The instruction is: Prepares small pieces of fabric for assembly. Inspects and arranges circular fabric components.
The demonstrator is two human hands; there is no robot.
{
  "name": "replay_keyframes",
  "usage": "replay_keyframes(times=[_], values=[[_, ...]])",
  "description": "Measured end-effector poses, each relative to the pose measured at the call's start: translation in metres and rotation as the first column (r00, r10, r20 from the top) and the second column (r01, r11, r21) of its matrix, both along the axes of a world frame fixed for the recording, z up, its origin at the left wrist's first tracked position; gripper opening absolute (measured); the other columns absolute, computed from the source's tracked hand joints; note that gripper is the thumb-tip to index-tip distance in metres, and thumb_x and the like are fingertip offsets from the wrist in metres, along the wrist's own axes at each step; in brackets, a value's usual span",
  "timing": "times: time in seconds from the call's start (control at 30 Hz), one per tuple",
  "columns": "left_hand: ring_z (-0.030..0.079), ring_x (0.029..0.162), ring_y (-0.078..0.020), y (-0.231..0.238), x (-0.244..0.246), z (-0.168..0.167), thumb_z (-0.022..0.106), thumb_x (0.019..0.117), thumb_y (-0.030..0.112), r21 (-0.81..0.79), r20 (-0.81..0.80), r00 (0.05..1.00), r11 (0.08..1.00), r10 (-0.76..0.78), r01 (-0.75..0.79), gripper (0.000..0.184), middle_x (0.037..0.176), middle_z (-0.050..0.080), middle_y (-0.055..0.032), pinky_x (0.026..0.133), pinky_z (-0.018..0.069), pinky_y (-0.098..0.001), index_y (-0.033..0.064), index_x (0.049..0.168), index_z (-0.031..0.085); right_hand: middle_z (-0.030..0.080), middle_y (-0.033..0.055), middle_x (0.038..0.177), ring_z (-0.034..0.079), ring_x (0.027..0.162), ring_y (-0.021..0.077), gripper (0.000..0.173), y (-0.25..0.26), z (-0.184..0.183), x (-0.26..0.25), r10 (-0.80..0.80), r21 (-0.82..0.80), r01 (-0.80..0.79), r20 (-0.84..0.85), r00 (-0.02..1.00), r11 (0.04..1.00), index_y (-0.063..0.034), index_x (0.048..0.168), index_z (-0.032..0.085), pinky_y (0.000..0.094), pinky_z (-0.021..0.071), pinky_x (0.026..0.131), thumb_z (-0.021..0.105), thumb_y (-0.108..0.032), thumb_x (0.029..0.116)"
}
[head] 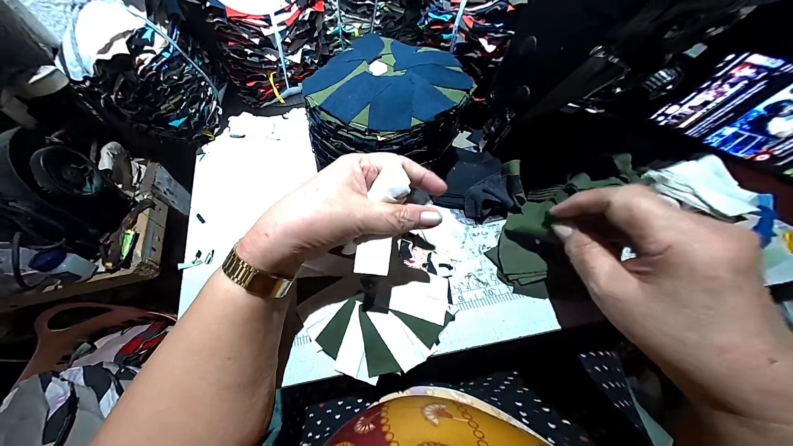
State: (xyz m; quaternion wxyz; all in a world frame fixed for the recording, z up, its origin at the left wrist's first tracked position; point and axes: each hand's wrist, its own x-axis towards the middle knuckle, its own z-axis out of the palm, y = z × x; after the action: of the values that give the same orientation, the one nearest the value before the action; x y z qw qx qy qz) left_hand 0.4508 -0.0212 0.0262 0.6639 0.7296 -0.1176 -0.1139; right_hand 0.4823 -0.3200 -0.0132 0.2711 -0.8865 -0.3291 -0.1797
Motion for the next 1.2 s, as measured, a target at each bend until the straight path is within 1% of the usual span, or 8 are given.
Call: replay_keyframes(times=[0.2,0.27,0.37,0.5,0.67,0.83,1.0,1.2], values=[[0.065,0.074,-0.0038,-0.007,-0.002,-0.002,0.071,0.089,-0.005,-0.094,0.009,0.991,0.987,-0.133,0.133,0.056,0.106,0.071,-0.0062,0.065,0.0565,-0.0163,0.0009,0.142,0.055,0.069,-0.004,0.106,0.068,0.092,0.0052,0.026,0.03,0.021,-0.018,0.281,0.415,-0.202,-0.137,0.95,0.887,-0.0095,0.118,0.063,0.0212,0.0596,0.082,0.066,-0.011,0.0918],[0.065,0.071,-0.0041,-0.007,-0.003,-0.004,0.071,0.0881,-0.007,-0.096,-0.003,0.975,0.97,-0.223,0.222,0.037,0.094,0.071,-0.0051,0.064,0.057,-0.017,-0.0021,0.124,0.064,0.069,-0.005,0.104,0.068,0.089,0.0057,0.025,0.042,0.02,-0.028,0.35,0.522,-0.223,-0.158,0.924,0.824,-0.0106,0.115,0.064,0.0206,0.0605,0.08,0.07,-0.008,0.0903],[0.052,0.051,0.0006,-0.001,-0.002,-0.004,0.071,0.0903,-0.003,0.017,-0.001,0.947,0.946,-0.323,0.322,0.006,0.064,0.061,0.0021,0.046,0.0433,-0.0131,0.003,0.09,0.068,0.069,-0.0066,0.097,0.068,0.08,0.0037,0.026,0.054,0.01,-0.034,0.345,0.595,-0.154,-0.221,0.912,0.788,-0.0127,0.111,0.065,0.018,0.0606,0.071,0.072,-0.006,0.0864],[0.053,0.05,0.0001,0.008,0.0,-0.001,0.071,0.0921,0.001,0.152,-0.046,0.944,0.931,-0.328,0.331,0.006,0.062,0.06,0.0023,0.046,0.0438,-0.0138,0.0033,0.087,0.069,0.069,-0.0065,0.089,0.065,0.07,0.0026,0.022,0.06,-0.009,-0.039,0.269,0.554,-0.05,-0.322,0.908,0.831,-0.0142,0.106,0.065,0.0164,0.0569,0.059,0.07,-0.007,0.0859],[0.056,0.057,0.0001,0.003,0.001,0.002,0.076,0.0931,0.014,0.447,-0.111,0.958,0.848,-0.264,0.285,0.01,0.067,0.064,0.0034,0.051,0.0454,-0.0165,0.0064,0.088,0.072,0.068,-0.0076,0.085,0.064,0.067,0.0002,0.017,0.064,-0.025,-0.043,0.203,0.44,-0.047,-0.314,0.927,0.897,-0.0146,0.103,0.065,0.0161,0.0561,0.057,0.067,-0.009,0.0876],[0.054,0.055,-0.002,0.002,0.003,-0.001,0.076,0.0915,0.009,0.492,-0.089,0.962,0.829,-0.257,0.267,0.011,0.065,0.062,0.0017,0.05,0.0422,-0.0185,0.0056,0.083,0.07,0.068,-0.0077,0.087,0.065,0.069,0.0001,0.018,0.065,-0.026,-0.042,0.181,0.435,-0.018,-0.336,0.924,0.9,-0.0154,0.104,0.063,0.0152,0.0566,0.059,0.068,-0.01,0.0866],[0.056,0.057,-0.0039,-0.007,0.003,-0.001,0.08,0.0894,0.017,0.706,-0.094,0.978,0.68,-0.187,0.198,0.016,0.065,0.061,0.0014,0.054,0.0454,-0.022,0.0076,0.082,0.07,0.064,-0.0055,0.079,0.059,0.063,-0.0028,0.01,0.069,-0.037,-0.037,0.12,0.267,-0.073,-0.163,0.979,0.961,-0.0107,0.1,0.065,0.0132,0.0512,0.055,0.064,-0.014,0.0902],[0.055,0.059,-0.0056,-0.008,0.002,0.001,0.082,0.088,0.022,0.796,-0.09,0.979,0.579,-0.18,0.18,0.02,0.069,0.062,0.0003,0.055,0.0462,-0.024,0.0072,0.09,0.069,0.061,0.0024,0.085,0.058,0.069,0.0081,0.012,0.068,-0.031,-0.033,0.129,0.11,-0.128,-0.01,0.992,0.986,-0.0056,0.098,0.068,0.0222,0.0507,0.059,0.064,-0.015,0.0916]])
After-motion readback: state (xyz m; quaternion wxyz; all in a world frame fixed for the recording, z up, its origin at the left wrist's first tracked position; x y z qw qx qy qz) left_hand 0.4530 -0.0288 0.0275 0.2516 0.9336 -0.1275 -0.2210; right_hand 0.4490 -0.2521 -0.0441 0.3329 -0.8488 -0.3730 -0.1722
